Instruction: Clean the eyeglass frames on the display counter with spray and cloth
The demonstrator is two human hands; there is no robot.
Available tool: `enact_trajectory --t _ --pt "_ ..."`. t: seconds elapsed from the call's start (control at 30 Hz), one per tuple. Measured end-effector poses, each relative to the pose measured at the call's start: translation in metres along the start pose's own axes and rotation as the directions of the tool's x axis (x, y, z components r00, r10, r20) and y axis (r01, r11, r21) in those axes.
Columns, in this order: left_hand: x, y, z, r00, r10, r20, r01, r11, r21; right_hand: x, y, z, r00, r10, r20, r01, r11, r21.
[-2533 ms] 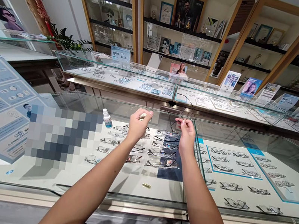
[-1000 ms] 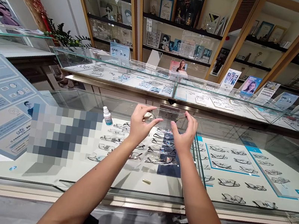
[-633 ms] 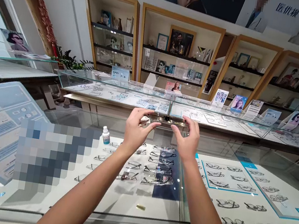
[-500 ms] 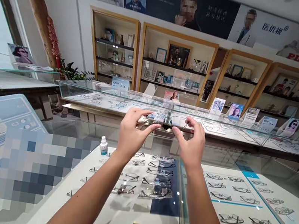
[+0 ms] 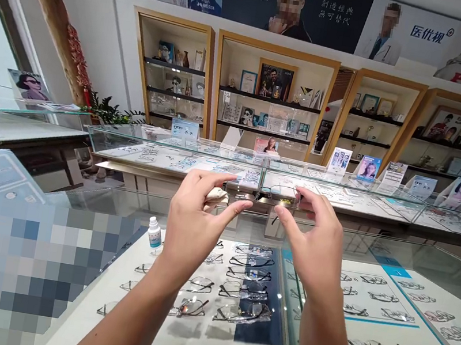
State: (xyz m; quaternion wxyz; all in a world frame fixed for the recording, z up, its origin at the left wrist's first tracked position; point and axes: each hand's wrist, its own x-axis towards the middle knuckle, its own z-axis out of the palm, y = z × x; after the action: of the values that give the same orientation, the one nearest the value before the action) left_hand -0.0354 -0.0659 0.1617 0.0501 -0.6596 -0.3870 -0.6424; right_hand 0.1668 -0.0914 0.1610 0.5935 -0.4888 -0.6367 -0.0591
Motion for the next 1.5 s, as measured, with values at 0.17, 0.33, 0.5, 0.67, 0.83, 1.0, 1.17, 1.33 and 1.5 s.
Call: enact_trajectory --t 0.17,0.33,0.5,0.67,0.83,1.0,1.17,1.33,1.5 --pt "-0.0022 0.0025 0.0025 1.0 0.003 -0.009 -0.002 1.0 0.013 -0.0007 -0.0011 -0.0022 1.0 -0.006 0.013 0.006 0.999 -0.042" --pt "-0.0039 0.0054 0.0025 0.999 0.028 -0.025 -0.027 0.999 0.024 -0.0005 0.001 -0.0017 1.0 0.009 0.026 -0.007 0.996 -0.086" --pt "-0.0045 0.0061 0.0027 0.999 0.039 -0.028 -0.038 0.998 0.047 -0.0013 0.0037 -0.0002 0.999 0.005 0.04 -0.001 0.996 -0.093" --pt "-0.0045 0.0063 0.0033 0.999 0.033 -0.032 -0.032 0.998 0.049 -0.0016 0.0041 0.0 0.999 0.008 0.046 -0.003 0.995 -0.102" --pt "-0.0048 0.0063 0.004 0.999 0.03 -0.031 -0.029 0.999 0.044 -0.0015 0.0033 -0.0012 0.999 0.004 0.049 0.001 0.995 -0.103" --pt "-0.0046 0.0053 0.0044 1.0 0.024 -0.016 -0.024 0.999 0.038 -0.002 0.0011 -0.0026 0.999 0.005 0.041 0.0 0.994 -0.113" --pt "-0.0033 0.0023 0.0039 1.0 0.008 0.009 -0.009 0.999 0.032 -0.0024 0.0004 -0.0029 1.0 0.005 0.019 -0.003 0.995 -0.096" --pt "-0.0021 -0.0021 0.0043 0.999 -0.009 0.052 0.007 0.999 0.033 -0.0035 -0.0009 -0.0035 1.0 0.007 -0.005 -0.007 0.996 -0.084" --pt "-0.0016 -0.0032 0.0044 0.997 -0.012 0.075 0.01 1.0 0.028 -0.0042 -0.0034 -0.005 1.0 -0.012 -0.02 0.01 0.996 -0.091"
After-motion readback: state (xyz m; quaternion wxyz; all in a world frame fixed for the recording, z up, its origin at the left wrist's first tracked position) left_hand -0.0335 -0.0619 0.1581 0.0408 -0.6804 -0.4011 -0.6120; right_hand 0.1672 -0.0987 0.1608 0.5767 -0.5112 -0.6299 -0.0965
